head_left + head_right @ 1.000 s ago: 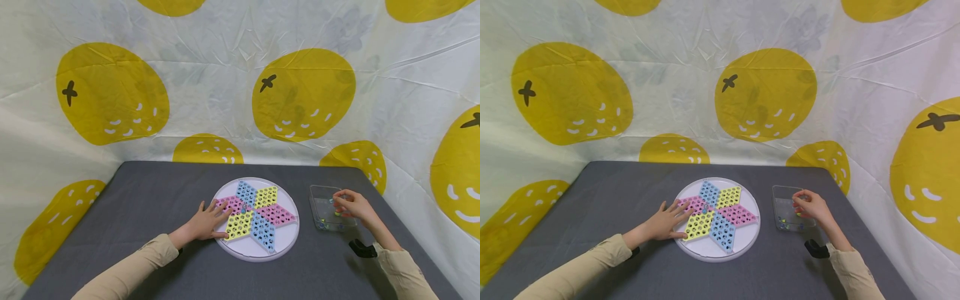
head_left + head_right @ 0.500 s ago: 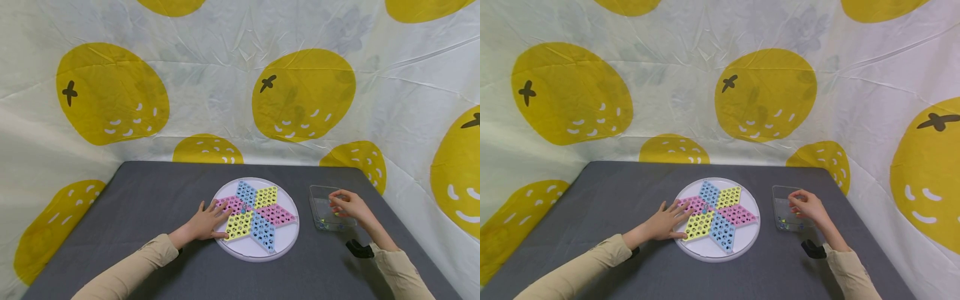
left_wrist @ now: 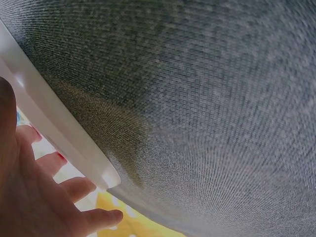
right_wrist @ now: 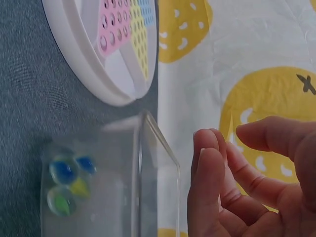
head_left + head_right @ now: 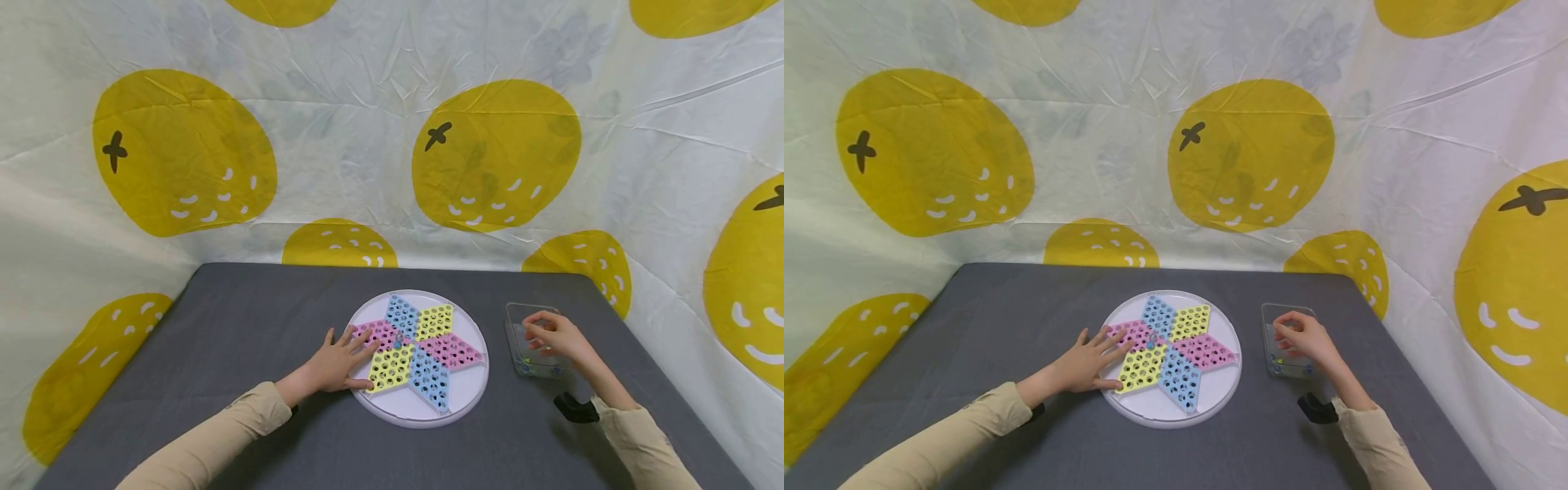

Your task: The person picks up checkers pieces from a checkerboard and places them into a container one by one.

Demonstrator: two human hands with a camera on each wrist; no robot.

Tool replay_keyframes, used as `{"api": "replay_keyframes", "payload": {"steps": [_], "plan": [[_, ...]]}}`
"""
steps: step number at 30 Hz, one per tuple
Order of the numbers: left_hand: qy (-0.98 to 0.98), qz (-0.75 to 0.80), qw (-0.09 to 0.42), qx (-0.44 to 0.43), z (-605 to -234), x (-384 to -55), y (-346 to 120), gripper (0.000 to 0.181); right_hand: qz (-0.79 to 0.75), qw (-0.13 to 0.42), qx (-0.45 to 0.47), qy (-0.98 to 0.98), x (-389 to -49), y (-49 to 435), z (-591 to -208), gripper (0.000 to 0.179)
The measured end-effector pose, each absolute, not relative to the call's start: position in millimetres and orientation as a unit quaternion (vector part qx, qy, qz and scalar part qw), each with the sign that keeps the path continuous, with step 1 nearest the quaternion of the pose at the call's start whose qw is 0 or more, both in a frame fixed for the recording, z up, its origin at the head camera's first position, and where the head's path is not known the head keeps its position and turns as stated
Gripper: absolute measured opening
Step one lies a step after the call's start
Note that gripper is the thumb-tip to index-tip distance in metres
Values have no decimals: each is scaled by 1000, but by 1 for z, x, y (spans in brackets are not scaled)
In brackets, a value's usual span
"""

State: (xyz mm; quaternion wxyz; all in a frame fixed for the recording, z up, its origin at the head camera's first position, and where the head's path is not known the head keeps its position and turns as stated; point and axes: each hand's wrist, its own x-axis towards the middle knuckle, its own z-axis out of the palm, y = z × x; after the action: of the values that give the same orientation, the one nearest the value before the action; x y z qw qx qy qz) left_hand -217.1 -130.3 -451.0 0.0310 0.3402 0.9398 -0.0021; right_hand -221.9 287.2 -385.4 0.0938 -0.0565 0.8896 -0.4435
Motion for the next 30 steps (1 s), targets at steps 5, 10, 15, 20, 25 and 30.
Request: {"api": "replay_keyframes", "payload": {"steps": [5, 10, 15, 20, 25, 30], "plan": [[940, 0, 31, 340, -453, -217, -130, 77, -452, 102, -61, 884, -224, 275, -391, 41], [941, 0, 35, 338, -453, -218, -130, 77, -452, 110, -66, 883, -226, 265, -398, 39], [941, -5, 34, 336, -453, -217, -130, 77, -455, 116, -73, 880, -228, 252, -402, 38], [941, -5, 31, 337, -452, -217, -130, 77, -451, 119, -80, 881, -231, 238, -405, 37], [940, -3, 31, 339, -451, -216, -130, 77, -440, 123, -80, 886, -235, 225, -408, 34], [941, -6, 32, 337, -451, -217, -129, 77, -443, 130, -87, 883, -238, 214, -408, 30]]}}
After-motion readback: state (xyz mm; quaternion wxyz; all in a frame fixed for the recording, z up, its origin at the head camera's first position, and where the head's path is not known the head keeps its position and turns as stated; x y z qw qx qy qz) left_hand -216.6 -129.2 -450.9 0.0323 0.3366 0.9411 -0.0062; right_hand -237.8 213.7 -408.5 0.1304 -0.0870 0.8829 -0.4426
